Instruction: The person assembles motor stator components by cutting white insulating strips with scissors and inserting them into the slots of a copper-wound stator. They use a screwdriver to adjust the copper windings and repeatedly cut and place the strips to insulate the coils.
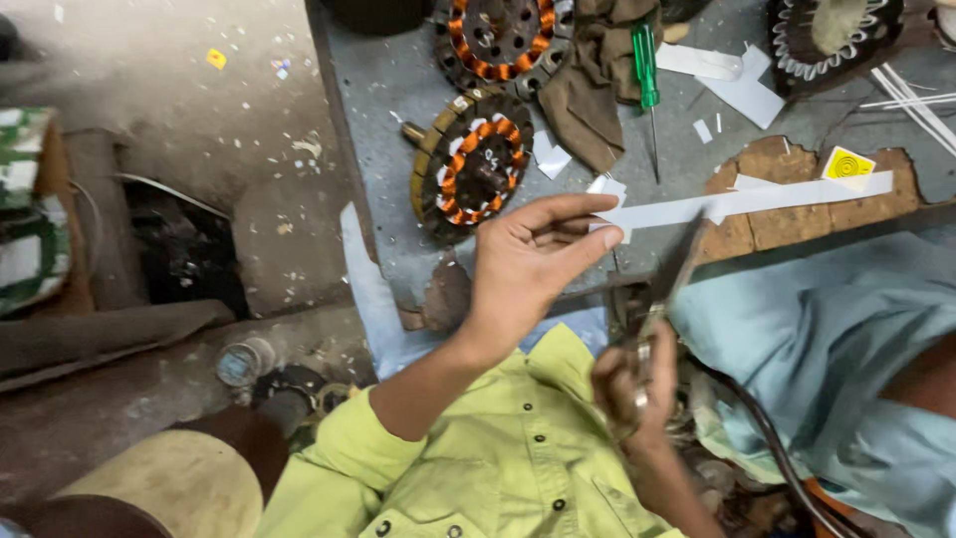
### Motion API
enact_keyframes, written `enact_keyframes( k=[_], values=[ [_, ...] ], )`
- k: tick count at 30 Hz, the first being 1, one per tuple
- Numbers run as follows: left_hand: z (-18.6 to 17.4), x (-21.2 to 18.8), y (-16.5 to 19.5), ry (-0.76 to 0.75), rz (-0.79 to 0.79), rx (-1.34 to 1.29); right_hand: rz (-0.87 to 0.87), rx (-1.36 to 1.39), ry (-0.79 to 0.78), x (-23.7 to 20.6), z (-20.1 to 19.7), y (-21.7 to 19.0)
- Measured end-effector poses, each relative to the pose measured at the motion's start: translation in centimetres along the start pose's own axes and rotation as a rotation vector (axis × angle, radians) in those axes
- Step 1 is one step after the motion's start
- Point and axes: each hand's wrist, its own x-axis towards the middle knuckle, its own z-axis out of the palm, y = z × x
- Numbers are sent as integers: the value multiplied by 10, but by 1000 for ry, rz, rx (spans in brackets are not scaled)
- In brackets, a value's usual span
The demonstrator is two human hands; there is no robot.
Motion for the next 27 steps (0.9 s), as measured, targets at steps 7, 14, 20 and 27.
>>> enact_keyframes(
  k=[7, 14, 20, 27],
  values=[
    [6, 3, 1, -9, -55, 63, 122, -314, 32, 18, 24, 12],
    [10, 1, 7, 2, -39, 57, -361, -458, -157, 25, 72, -12],
    [10, 3, 7, 23, -70, 18, -338, -509, -88, 24, 64, -11],
    [-2, 2, -3, -10, -76, 35, -290, -603, -1, 21, 36, 5]
  ],
)
